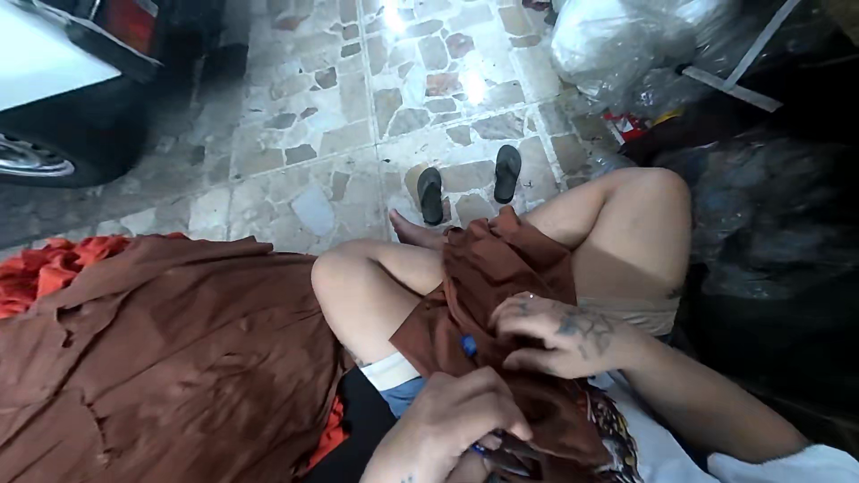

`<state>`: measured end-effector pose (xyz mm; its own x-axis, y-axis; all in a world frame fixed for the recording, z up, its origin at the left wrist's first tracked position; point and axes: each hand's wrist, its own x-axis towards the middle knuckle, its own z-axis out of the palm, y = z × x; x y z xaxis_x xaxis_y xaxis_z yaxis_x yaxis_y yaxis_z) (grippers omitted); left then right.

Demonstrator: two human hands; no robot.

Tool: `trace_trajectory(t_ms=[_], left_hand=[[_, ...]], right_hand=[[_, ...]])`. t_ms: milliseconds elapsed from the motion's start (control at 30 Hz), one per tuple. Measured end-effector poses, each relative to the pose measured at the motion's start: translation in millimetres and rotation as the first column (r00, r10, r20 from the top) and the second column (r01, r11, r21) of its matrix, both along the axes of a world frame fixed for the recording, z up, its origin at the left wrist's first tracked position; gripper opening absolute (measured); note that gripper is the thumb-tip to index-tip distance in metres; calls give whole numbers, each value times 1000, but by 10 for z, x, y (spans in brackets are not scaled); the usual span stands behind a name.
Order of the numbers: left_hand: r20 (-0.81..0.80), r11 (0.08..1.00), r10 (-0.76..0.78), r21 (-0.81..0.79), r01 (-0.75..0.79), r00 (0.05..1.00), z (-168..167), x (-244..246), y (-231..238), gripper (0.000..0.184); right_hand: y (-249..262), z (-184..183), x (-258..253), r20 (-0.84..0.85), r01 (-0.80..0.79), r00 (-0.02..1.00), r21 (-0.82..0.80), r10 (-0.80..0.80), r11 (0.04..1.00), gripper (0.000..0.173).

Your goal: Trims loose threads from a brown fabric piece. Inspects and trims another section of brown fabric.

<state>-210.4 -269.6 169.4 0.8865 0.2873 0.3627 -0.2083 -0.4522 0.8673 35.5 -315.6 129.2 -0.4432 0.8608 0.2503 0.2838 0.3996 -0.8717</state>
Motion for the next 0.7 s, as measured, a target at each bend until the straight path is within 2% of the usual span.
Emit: trace_trajectory(t_ms=[33,100,133,200,267,333,400,433,500,600,633,700], left_hand=[[24,997,75,1,-75,997,45,-18,35,22],[71,968,251,-20,-250,965,90,-53,77,20],[90,947,322,-25,-321,943,92,-62,96,20],[133,909,417,-49,-415,899,79,-39,126,22],[170,891,453,-90,-444,875,73,20,139,22],[186,887,460,-121,-445,868,74,81,132,22],[190,884,467,-126,-450,864,82,136,109,22],[190,884,468,-117,-453,863,91,158,102,22],[190,890,457,-98,-446,869,117,177,108,21],[186,898,440,-97,-429,879,162,155,152,21],[185,899,437,-115,-422,880,173,146,162,21],[181,906,419,-150,-396,890,184,145,173,21]], right_hand=[[-1,9,68,-118,32,993,-8,-33,999,28],[-38,66,264,-326,191,925,-43,-194,981,27],[-59,108,367,-345,300,891,-42,-296,953,23],[-80,173,468,-268,519,827,27,-494,854,14],[-128,266,425,-218,639,762,100,-610,763,17],[-230,416,265,-222,614,786,178,-577,769,29],[-312,531,52,-161,488,873,244,-461,838,47],[-308,553,-54,-114,429,903,271,-414,862,48],[-241,517,-172,-61,364,930,279,-362,889,32],[-138,452,-126,-199,277,949,144,-246,950,13],[-128,443,-119,-235,266,943,119,-233,957,14],[-131,444,-138,-215,270,946,111,-243,956,26]])
